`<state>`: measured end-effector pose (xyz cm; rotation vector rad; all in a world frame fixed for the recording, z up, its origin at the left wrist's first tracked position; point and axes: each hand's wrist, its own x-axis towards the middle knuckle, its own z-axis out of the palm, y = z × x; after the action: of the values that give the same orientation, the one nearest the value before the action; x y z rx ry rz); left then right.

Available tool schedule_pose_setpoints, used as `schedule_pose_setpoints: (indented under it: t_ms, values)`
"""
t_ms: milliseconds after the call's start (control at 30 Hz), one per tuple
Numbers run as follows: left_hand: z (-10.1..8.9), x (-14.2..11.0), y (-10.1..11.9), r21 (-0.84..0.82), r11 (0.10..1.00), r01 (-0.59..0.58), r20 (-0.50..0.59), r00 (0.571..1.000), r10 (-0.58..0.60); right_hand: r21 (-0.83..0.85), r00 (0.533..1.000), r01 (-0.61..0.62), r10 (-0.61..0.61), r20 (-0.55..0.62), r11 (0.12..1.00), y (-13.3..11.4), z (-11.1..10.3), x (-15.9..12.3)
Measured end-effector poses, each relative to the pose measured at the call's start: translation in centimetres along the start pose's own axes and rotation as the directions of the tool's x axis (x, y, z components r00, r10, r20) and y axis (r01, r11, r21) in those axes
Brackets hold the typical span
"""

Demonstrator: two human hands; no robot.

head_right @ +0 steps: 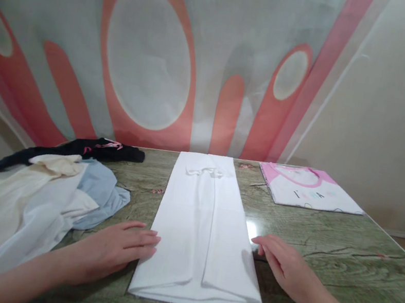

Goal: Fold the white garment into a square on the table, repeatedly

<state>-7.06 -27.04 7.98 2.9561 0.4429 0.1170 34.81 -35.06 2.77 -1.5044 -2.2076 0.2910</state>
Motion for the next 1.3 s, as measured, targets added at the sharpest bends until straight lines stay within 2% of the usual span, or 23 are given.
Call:
schedule_pose_setpoints:
  t_ms: [233,400,533,633,733,833,1000,1100,1167,1233,1300]
  values:
    - [-0.9,1.2,0.0,0.126,0.986,-0.111,0.050,0.993,0.105,-0.076,0.981,0.173,-0.165,0.099,0.982,-0.2,0.0,-0.3]
    - [-0.8,1.6,0.9,0.110,0.981,-0.161,0.051,0.986,0.156,-0.154,0.952,0.232,-0.193,0.236,0.960,-2.2,-1.4,-0.6]
    - [-0.4,2.0,1.1,0.082,0.974,-0.212,0.082,0.975,0.206,-0.065,0.931,0.265,-0.238,0.277,0.962,-3.2,-1.7,-0.3]
    - [0.3,1.9,1.2,0.059,0.981,-0.183,0.069,0.981,0.179,0.050,0.929,0.259,-0.263,0.260,0.965,-3.0,-1.1,-0.1]
    - [1.2,1.5,1.3,0.019,0.991,-0.136,-0.001,0.991,0.136,0.138,0.944,0.191,-0.220,0.246,0.972,-2.7,-0.5,-0.1]
    - [1.4,1.0,1.2,-0.098,0.987,-0.131,-0.050,0.991,0.127,0.214,0.945,0.090,-0.151,0.289,0.973,-2.5,-0.4,-0.2]
    - [-0.7,0.7,1.7,-0.382,0.919,-0.096,-0.003,0.995,0.102,0.287,0.951,-0.072,-0.021,0.308,0.955,-2.8,-1.6,-0.5]
    - [-2.0,0.9,2.5,-0.556,0.828,-0.072,0.066,0.989,0.130,0.319,0.914,-0.181,0.040,0.403,0.930,-3.7,-3.1,-0.2]
    - [-2.6,1.0,2.9,-0.660,0.750,-0.041,0.094,0.986,0.137,0.381,0.881,-0.233,0.028,0.472,0.895,-4.4,-4.0,0.5]
    - [-2.9,1.2,2.8,-0.750,0.661,0.024,0.109,0.990,0.088,0.454,0.851,-0.272,-0.008,0.525,0.848,-4.7,-4.7,1.5]
    - [-3.0,1.5,2.0,-0.828,0.551,0.104,0.114,0.993,-0.016,0.513,0.820,-0.317,-0.041,0.570,0.798,-4.2,-4.9,2.6]
